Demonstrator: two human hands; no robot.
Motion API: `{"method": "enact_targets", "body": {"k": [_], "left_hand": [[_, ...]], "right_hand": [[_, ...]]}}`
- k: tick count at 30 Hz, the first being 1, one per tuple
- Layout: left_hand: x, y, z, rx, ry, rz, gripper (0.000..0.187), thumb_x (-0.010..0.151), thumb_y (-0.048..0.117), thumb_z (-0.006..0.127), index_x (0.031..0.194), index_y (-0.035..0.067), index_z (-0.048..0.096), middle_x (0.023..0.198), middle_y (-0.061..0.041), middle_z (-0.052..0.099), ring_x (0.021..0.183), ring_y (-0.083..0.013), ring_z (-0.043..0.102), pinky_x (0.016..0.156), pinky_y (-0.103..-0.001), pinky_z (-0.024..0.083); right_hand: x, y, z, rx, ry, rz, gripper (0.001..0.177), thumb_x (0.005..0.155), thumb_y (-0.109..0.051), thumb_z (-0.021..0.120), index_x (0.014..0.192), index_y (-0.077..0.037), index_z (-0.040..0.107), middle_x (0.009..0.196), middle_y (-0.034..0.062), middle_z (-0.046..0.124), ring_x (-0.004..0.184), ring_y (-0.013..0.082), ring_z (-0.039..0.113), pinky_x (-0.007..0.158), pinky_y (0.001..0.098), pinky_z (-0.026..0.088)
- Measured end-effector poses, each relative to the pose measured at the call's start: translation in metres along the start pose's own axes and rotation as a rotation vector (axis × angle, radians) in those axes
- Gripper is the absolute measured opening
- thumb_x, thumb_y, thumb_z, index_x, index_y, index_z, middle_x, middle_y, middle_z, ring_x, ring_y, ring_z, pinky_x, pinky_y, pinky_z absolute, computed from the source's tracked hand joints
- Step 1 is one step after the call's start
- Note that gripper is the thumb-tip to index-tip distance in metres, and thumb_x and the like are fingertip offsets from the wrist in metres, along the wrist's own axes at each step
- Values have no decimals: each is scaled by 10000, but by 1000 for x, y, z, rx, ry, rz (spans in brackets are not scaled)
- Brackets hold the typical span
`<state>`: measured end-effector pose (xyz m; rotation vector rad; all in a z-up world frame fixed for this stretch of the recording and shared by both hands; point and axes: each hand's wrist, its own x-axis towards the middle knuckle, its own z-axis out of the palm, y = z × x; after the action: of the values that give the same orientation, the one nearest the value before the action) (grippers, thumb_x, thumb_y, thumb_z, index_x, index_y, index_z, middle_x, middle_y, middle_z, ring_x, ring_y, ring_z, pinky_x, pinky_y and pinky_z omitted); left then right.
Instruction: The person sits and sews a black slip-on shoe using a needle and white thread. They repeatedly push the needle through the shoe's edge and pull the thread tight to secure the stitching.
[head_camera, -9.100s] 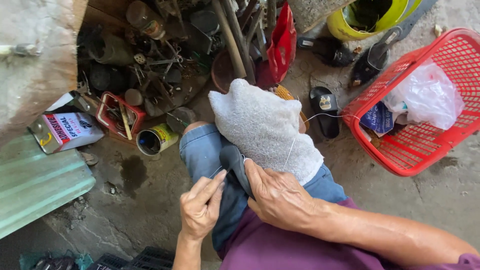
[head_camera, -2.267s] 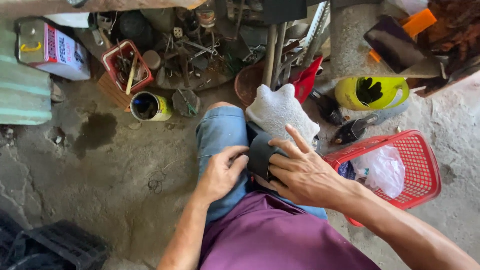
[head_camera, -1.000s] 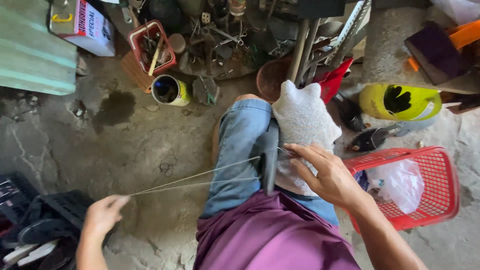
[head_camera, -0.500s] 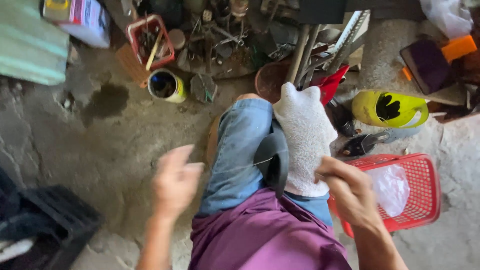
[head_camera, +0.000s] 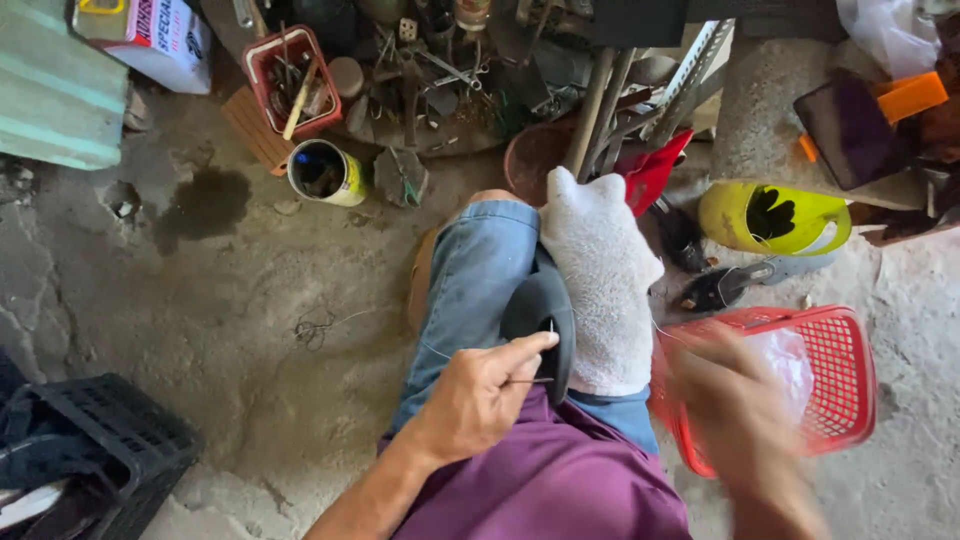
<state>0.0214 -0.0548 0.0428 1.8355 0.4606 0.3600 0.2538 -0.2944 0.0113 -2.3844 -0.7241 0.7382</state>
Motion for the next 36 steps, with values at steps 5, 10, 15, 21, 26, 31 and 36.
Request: {"method": "enact_targets", "body": {"k": [5,10,15,21,26,31,36], "left_hand": [[13,-3,23,59,-1,126,351,983,67,521,1306,4,643,1097,-169,757,806,-293,762,727,-384,587],[13,-5,21,113,9,103,390,921,13,531,1293,-33,641,909,-129,761,704,-300,715,663,-407,549],[21,7,4,197,4,142,291,954,33,541,1220,2,656,1001,-119,763,812,-286,733,732,-387,554],[13,29,-46,280,110,-116,560,905,27,656,1436,45,477,1417,-153,482,988,-203,661,938,-371,563],[5,38,-60,287,93,-50,323,1016,92,569,1337,57,587,1103,-65,644,912,-180,643,863,-314,546],[19,65,-48,473,1,74,423,1000,149,672,1416,164,593,940,16,694,677,-150,678,613,-345,567],[45,90,-28,827,-93,197,290,949,163,667,1236,138,702,855,-40,553,575,-253,648,407,-418,520]], "right_hand": [[-42,-124,-65,924,223,-221,80,773,-107,331,725,-131,273,621,12,121,565,143,131,515,336,134],[-38,-36,-19,58,0,-113,1055,313,156,687,1325,-133,627,1139,23,777,1026,148,752,960,270,551],[30,-77,52,-357,-170,-823,1103,646,-212,837,1596,-99,289,1701,186,256,1464,354,484,938,438,552],[33,-95,50,-136,166,-702,1117,671,-529,945,1504,-43,383,1546,151,534,1415,268,559,1025,397,561],[28,-88,54,73,144,-322,1130,595,-425,951,1527,-181,359,1560,39,509,1416,262,539,1059,477,503],[28,-85,61,173,213,-348,1083,641,-446,929,1518,-143,369,1546,93,519,1439,274,521,1132,430,475],[32,-81,67,164,279,-474,1050,696,-458,914,1505,-58,376,1524,131,523,1441,293,506,1200,428,425]]}}
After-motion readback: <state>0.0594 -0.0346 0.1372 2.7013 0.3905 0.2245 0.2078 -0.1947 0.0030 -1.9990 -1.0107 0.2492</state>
